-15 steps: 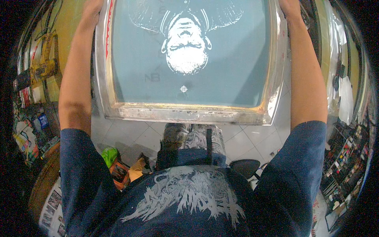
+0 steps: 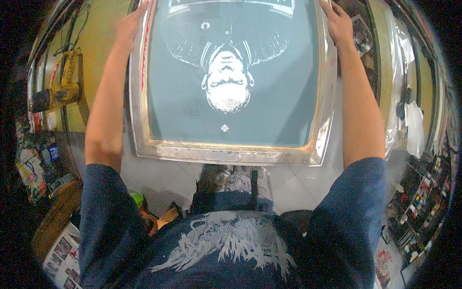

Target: The person positions a screen printing frame on a workbench and secures it using metal clamps. They retrieve clamps from a bucket, place them on the frame edges, and tighten them with a wrench to hold the frame in place.

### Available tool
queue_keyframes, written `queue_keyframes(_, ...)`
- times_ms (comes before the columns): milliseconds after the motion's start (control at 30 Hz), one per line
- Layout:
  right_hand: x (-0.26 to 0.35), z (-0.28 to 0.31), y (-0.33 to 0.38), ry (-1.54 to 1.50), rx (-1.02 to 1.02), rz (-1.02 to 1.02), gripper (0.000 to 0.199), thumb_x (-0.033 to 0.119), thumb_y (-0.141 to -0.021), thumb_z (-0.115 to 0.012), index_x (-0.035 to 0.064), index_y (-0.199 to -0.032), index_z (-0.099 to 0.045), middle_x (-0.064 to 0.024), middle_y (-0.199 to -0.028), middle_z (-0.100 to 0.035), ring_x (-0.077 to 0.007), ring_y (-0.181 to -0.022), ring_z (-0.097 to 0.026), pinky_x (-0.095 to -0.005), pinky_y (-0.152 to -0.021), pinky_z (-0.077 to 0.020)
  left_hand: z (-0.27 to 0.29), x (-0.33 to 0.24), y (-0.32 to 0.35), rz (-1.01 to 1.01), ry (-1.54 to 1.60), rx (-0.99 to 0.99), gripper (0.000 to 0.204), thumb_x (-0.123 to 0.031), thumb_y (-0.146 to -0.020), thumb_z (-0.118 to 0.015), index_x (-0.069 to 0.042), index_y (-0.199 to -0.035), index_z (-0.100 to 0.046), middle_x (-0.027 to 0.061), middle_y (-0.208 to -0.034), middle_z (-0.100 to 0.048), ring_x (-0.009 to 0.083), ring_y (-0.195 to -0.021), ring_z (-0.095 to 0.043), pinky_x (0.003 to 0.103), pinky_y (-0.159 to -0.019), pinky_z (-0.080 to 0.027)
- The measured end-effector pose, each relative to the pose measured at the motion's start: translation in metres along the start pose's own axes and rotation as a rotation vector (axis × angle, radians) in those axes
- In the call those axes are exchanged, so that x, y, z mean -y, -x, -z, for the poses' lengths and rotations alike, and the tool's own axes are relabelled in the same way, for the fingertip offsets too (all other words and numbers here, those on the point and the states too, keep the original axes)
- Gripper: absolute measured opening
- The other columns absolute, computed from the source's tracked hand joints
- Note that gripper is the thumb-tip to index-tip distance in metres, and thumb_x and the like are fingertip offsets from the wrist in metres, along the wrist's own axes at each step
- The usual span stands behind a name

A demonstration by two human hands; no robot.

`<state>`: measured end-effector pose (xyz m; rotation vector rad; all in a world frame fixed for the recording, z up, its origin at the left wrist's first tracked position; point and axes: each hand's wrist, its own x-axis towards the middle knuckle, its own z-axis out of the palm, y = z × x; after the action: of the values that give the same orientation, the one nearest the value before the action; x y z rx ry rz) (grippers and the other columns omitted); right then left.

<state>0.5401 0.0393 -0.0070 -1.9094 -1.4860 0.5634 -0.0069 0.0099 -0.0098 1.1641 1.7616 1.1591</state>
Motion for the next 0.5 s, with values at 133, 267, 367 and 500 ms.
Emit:
queue_keyframes(133, 0.019, 0.002, 0.014, -0.048, -0.027, -0.003, 0.082, 0.065, -0.083, -0.067, 0.0021, -0.135, -0.059, -0.0187, -0.116, -0.069, -0.0252, -0.108, -0.065, -0.0327, -0.099, -0.0447, -0.008, -0.019, 0.011, 0.093, -0.058, -0.033, 0.080, -0.051, -0.076, -0.082, 0.011, -0.122, -0.063, 0.0197, -0.119, -0.067, 0.0226, -0.110, -0.062, 0.034, -0.098, -0.046)
queue_keyframes(267, 0.034, 0.003, 0.026, 0.206, -0.167, 0.129, 0.064, 0.046, -0.091, -0.065, 0.0055, -0.139, -0.054, -0.0204, -0.119, -0.065, -0.0311, -0.113, -0.061, -0.0377, -0.098, -0.0453, -0.011, -0.022, 0.016, 0.118, -0.147, -0.106, 0.080, -0.052, -0.077, -0.081, 0.009, -0.125, -0.062, 0.0219, -0.122, -0.065, 0.0261, -0.114, -0.061, 0.036, -0.099, -0.046)
queue_keyframes(367, 0.066, -0.001, 0.038, 0.727, -0.273, 0.595, 0.052, 0.032, -0.094, -0.061, 0.0122, -0.142, -0.051, -0.0203, -0.138, -0.050, -0.0358, -0.130, -0.045, -0.0439, -0.105, -0.0388, -0.010, -0.015, 0.016, 0.127, -0.165, -0.159, 0.070, -0.048, -0.077, -0.082, 0.005, -0.120, -0.067, 0.0172, -0.113, -0.070, 0.0215, -0.103, -0.064, 0.034, -0.093, -0.048)
queue_keyframes(500, 0.121, -0.054, 0.063, 0.589, -0.143, 0.760, 0.053, 0.028, -0.093, -0.064, 0.0127, -0.141, -0.050, -0.0228, -0.148, -0.037, -0.0390, -0.139, -0.033, -0.0521, -0.112, -0.0272, -0.011, -0.038, 0.016, 0.036, -0.054, -0.132, 0.047, -0.039, -0.082, -0.081, 0.002, -0.103, -0.074, 0.0087, -0.086, -0.074, 0.0120, -0.075, -0.061, 0.030, -0.073, -0.050)
